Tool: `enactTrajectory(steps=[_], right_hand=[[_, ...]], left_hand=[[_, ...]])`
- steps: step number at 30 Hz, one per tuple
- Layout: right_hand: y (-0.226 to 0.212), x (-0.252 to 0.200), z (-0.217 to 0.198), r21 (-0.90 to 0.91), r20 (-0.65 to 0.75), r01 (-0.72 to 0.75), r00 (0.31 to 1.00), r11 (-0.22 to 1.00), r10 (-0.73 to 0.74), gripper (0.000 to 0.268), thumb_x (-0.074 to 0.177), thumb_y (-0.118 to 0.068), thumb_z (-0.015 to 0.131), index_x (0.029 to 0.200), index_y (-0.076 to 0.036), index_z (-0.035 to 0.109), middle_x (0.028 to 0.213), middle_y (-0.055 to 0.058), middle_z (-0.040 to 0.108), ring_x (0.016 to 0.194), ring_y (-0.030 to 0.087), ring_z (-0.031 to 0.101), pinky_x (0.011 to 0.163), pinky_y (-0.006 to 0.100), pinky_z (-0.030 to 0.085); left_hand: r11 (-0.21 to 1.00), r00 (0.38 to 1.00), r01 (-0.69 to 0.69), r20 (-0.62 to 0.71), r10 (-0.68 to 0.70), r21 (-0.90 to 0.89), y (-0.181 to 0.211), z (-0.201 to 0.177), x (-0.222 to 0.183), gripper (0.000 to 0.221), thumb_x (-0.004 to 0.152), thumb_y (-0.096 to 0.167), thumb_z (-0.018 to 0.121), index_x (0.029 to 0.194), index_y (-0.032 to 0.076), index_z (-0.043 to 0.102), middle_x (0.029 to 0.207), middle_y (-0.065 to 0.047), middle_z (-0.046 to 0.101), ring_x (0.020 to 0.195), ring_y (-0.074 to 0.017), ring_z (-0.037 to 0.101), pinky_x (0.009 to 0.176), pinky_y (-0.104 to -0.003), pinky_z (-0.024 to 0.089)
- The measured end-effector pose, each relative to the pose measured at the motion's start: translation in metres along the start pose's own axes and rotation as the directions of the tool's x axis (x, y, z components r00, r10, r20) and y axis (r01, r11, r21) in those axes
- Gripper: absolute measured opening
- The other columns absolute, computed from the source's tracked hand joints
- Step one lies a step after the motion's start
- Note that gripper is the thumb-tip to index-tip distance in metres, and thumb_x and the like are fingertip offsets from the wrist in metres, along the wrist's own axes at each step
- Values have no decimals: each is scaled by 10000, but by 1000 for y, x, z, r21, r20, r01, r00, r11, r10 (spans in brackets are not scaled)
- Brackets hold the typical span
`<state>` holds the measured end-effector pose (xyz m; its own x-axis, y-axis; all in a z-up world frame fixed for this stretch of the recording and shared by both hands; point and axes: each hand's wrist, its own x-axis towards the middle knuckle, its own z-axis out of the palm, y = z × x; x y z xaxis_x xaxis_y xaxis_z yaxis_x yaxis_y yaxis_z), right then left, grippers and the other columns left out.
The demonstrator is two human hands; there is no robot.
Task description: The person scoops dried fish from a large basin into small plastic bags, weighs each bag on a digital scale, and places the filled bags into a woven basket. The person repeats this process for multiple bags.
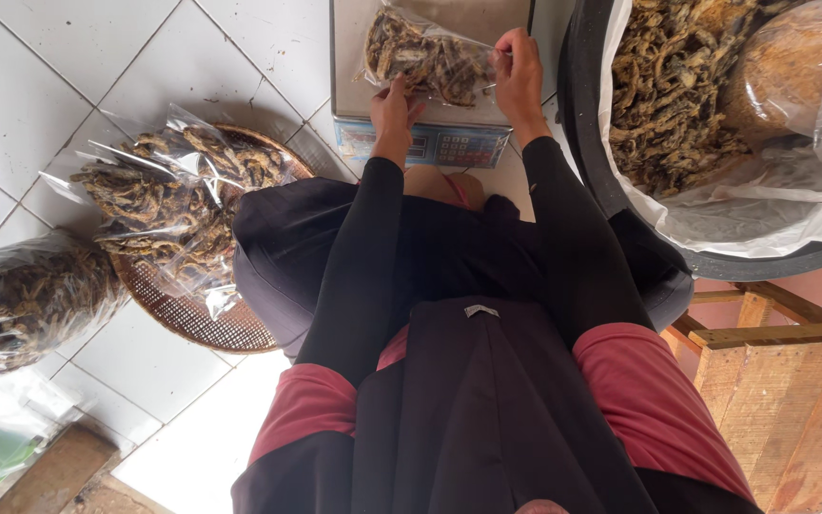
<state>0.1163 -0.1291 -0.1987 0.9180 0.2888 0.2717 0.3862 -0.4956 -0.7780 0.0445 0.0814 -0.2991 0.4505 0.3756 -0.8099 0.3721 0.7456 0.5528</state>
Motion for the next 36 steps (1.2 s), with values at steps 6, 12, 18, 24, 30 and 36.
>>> enactTrajectory(steps=[6,12,18,24,30,36], right_hand=[[26,-11,2,47,1,-67,998,997,67,271,982,119,649,1132,-76,535,1087,94,587,959,221,635,827,344,551],[41,-11,-5,53,-87,-105,990,993,109,336,987,178,445,1186,-91,477,1121,75,570,1040,199,628,1010,311,519],[10,-20,-11,349,-51,-269,951,898,305,262,1028,115,508,1163,-110,517,1094,36,556,994,155,615,958,284,561],[-51,-16,-61,317,172,-340,939,885,299,250,1043,26,597,1248,-112,559,1095,24,636,916,112,679,720,258,554],[-103,-33,-134,231,311,-104,950,967,28,122,1149,-30,616,1262,-40,570,1112,57,660,1014,162,699,809,302,563],[-114,-52,-159,102,390,-77,920,992,31,114,1119,-50,635,1226,-34,601,1050,67,688,960,176,698,825,308,559]], left_hand=[[993,971,-116,-207,121,36,12,-29,-35,376,930,226,649,1238,68,502,1041,-93,610,861,-230,605,665,-416,569],[635,820,-462,25,572,619,-46,-32,-85,228,970,222,610,1062,23,669,1003,-190,760,959,-325,743,856,-423,580],[241,831,-551,552,68,799,-86,-23,-195,295,909,279,639,1138,95,666,1088,-154,744,1087,-368,691,932,-469,537],[-157,750,-648,660,38,745,-37,-51,-256,372,945,341,644,1237,113,609,1243,-179,635,1120,-413,655,924,-540,515],[-320,763,-611,646,6,725,-16,-96,-280,408,961,365,644,1268,99,603,1223,-217,635,1063,-444,667,897,-550,522],[-307,518,-780,838,173,545,26,-122,-348,387,948,331,696,1245,90,638,1129,-161,693,1014,-384,701,904,-505,541]])
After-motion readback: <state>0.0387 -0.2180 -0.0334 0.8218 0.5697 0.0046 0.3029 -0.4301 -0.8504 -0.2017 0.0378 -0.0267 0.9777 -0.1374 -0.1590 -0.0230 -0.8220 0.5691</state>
